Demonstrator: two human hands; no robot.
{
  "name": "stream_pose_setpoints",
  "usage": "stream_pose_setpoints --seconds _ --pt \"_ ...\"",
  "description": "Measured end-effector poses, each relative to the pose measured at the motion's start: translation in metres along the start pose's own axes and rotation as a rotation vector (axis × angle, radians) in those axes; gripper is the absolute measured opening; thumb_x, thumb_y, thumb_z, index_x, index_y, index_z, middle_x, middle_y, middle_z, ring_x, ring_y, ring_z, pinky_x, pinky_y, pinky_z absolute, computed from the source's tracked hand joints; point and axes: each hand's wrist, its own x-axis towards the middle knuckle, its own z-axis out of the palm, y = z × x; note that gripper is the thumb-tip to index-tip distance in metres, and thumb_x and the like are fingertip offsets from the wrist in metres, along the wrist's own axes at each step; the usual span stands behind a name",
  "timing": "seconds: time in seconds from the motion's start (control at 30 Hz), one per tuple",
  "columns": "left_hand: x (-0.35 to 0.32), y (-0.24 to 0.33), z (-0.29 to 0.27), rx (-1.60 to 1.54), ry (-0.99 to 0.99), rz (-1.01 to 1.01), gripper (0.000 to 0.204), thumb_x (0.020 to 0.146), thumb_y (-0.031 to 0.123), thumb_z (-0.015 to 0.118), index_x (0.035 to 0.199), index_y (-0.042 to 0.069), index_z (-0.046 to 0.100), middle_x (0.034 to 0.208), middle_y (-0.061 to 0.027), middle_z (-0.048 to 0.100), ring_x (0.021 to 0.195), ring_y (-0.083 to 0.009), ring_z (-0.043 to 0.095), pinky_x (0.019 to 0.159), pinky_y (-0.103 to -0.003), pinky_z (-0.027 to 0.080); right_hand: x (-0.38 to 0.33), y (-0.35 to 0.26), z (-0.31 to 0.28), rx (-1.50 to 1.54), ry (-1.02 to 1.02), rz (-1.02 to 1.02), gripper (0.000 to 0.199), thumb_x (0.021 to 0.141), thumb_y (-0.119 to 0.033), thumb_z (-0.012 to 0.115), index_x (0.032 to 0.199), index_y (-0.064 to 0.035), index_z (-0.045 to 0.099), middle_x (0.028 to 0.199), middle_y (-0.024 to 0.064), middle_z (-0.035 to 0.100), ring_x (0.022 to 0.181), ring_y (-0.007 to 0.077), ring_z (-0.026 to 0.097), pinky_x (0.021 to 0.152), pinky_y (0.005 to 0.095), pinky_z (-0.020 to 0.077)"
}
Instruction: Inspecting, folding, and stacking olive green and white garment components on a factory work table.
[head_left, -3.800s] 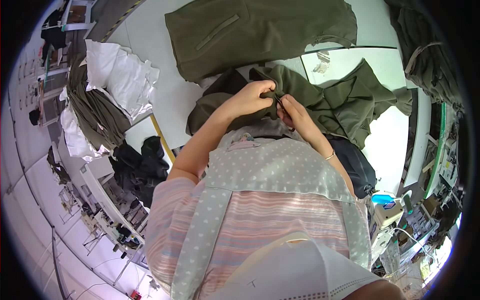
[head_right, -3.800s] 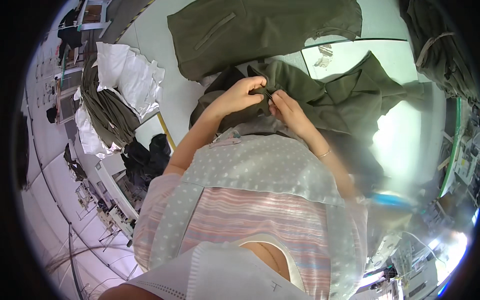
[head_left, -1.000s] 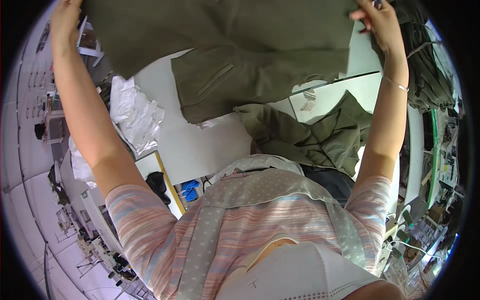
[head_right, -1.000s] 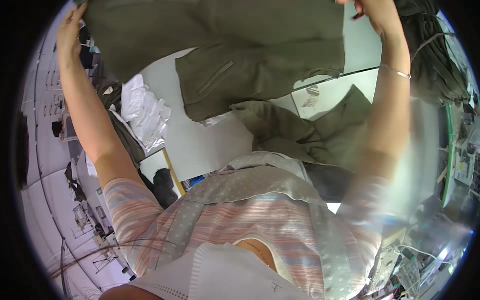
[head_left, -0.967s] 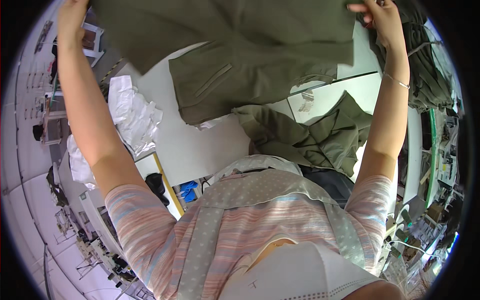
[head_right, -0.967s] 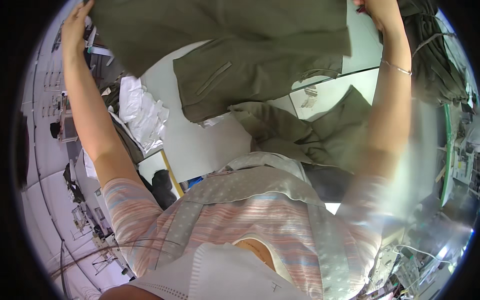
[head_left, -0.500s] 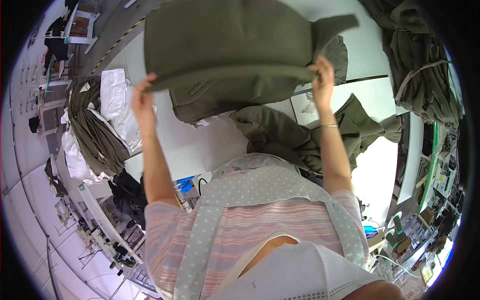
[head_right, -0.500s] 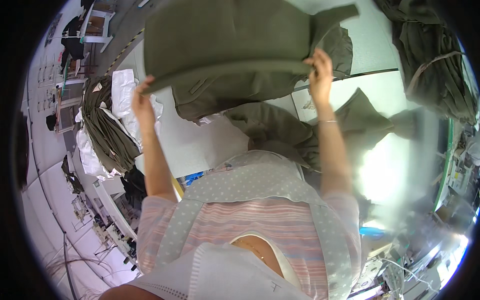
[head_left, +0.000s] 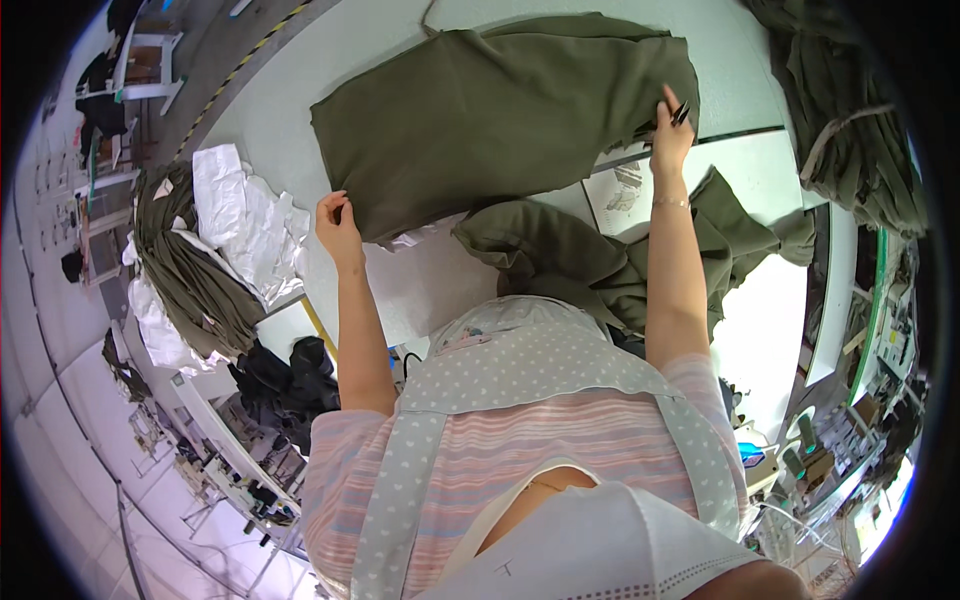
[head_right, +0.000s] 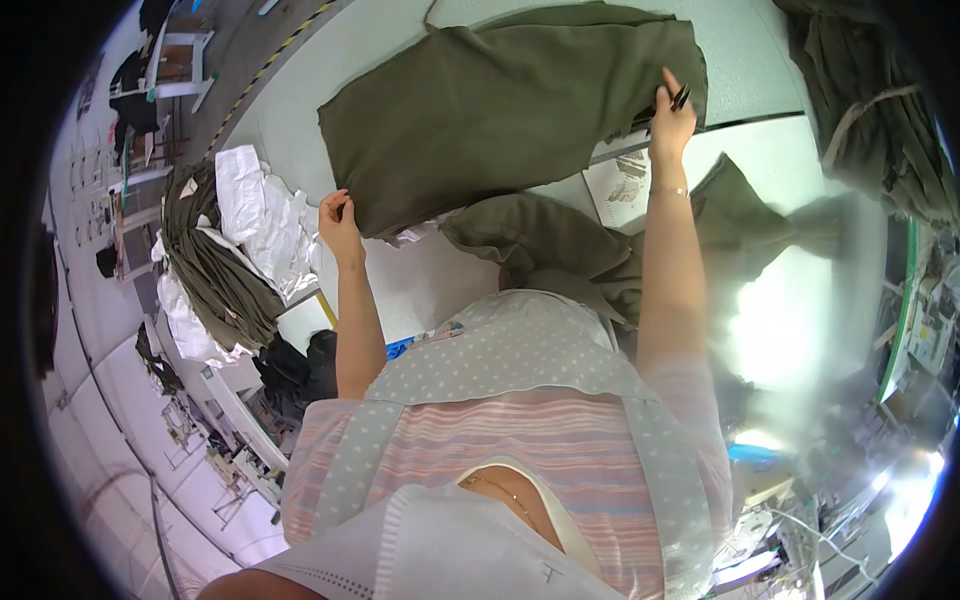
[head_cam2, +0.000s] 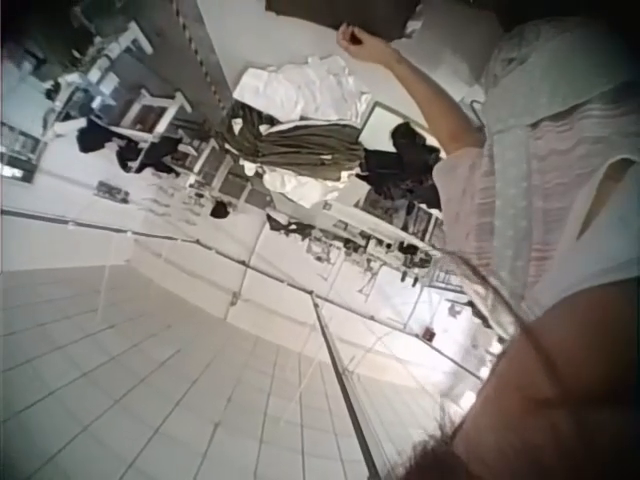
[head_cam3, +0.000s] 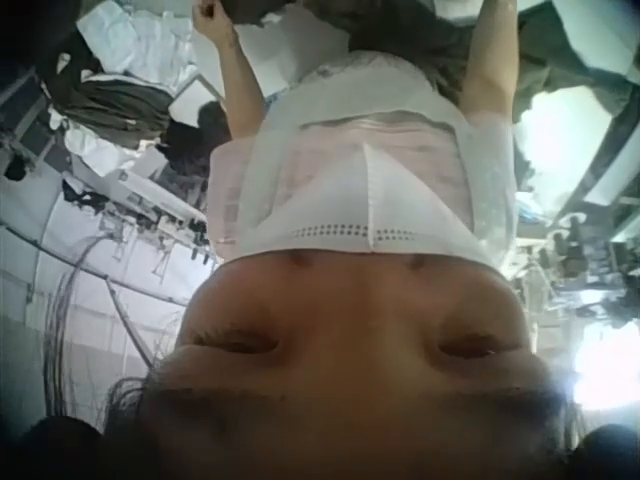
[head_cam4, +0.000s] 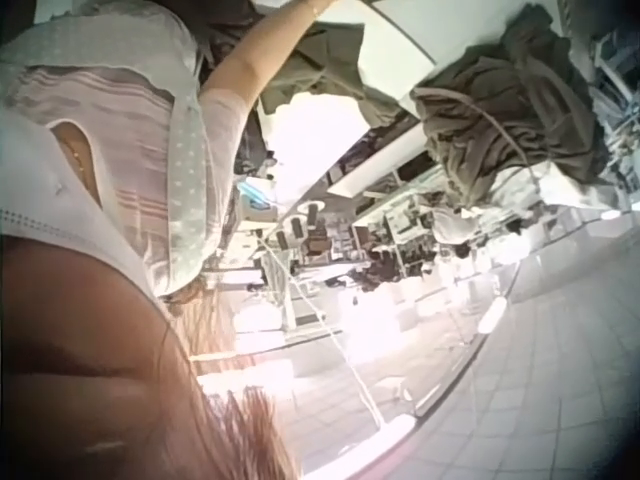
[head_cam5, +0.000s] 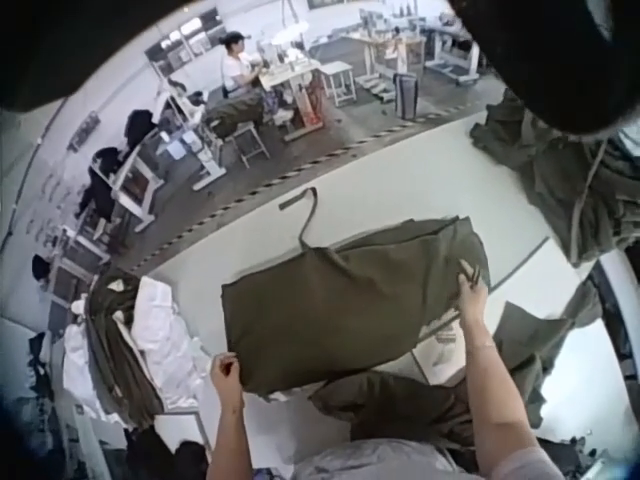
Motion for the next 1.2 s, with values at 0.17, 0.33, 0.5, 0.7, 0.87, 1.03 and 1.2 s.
stream_pose_setpoints --seconds 0.17,0.33,0.5,0.7,0.87,1.03,1.2 --pt "-0.009 0.011 0.017 0.724 -0.068 0.482 0.054 0.075 -0.010 0.055 0.122 0.015 0.063 0.122 -0.0112 0.061 0.118 -0.0315 0.052 0.101 -0.044 0.038 0.033 -0.008 -0.021 -0.359 0.269 -0.561 0.029 0.082 -0.007 0.067 0.110 -0.0102 0.073 0.082 0.0047 0.062 0.066 0.0168 0.053 0.064 0.0300 0.0456" --pt "-0.013 0.026 0.030 0.808 -0.332 0.326 0.067 0.080 -0.002 0.051 0.141 0.024 0.048 0.145 -0.0070 0.048 0.137 -0.0292 0.040 0.109 -0.056 0.028 0.034 0.013 -0.044 -0.629 0.270 -0.238 0.023 0.079 -0.020 0.071 0.101 -0.0153 0.077 0.085 0.0120 0.068 0.079 0.0279 0.065 0.077 0.0387 0.0517" --pt "0.014 0.067 0.051 1.012 -0.283 0.361 0.050 0.083 0.009 0.061 0.132 0.019 0.054 0.135 -0.0059 0.055 0.131 -0.0295 0.046 0.107 -0.056 0.030 0.062 0.027 -0.058 -0.527 0.369 -0.144 0.040 0.075 -0.040 0.077 0.107 -0.0152 0.074 0.109 0.0139 0.070 0.101 0.0296 0.065 0.091 0.0397 0.0496" --pt "0.086 0.121 0.186 0.747 -0.434 1.019 0.044 0.083 0.010 0.065 0.127 0.015 0.058 0.131 -0.0048 0.057 0.130 -0.0300 0.045 0.105 -0.049 0.034 0.138 0.008 -0.042 -0.729 0.165 -0.038 0.067 0.077 -0.062 0.068 0.111 -0.0045 0.070 0.111 0.0114 0.071 0.109 0.0284 0.065 0.094 0.0368 0.0487" --pt "0.107 0.141 0.290 0.705 -0.732 0.911 0.035 0.082 0.011 0.068 0.117 0.015 0.063 0.119 -0.0052 0.062 0.124 -0.0284 0.046 0.105 -0.047 0.032 0.152 -0.015 -0.037 -0.815 -0.093 -0.019 0.049 0.075 -0.046 0.076 0.109 -0.0105 0.071 0.108 0.0081 0.071 0.100 0.0263 0.067 0.088 0.0374 0.0512" --pt "0.106 0.140 0.319 0.787 -0.750 0.842 0.023 0.077 0.010 0.072 0.095 0.012 0.059 0.102 -0.0030 0.061 0.111 -0.0287 0.051 0.098 -0.047 0.034 0.123 -0.027 -0.035 -0.454 0.213 -0.643 0.021 0.079 -0.016 0.077 0.096 -0.0067 0.068 0.093 0.0062 0.069 0.082 0.0213 0.066 0.074 0.0308 0.0518" --pt "0.098 0.123 0.308 0.599 -0.394 1.024 0.023 0.081 0.005 0.067 0.099 0.013 0.056 0.107 -0.0032 0.056 0.114 -0.0270 0.047 0.100 -0.050 0.032 0.118 -0.016 -0.019 -0.547 0.333 -0.537 0.021 0.081 -0.020 0.078 0.095 -0.0088 0.067 0.088 0.0066 0.068 0.078 0.0221 0.066 0.068 0.0326 0.0524"
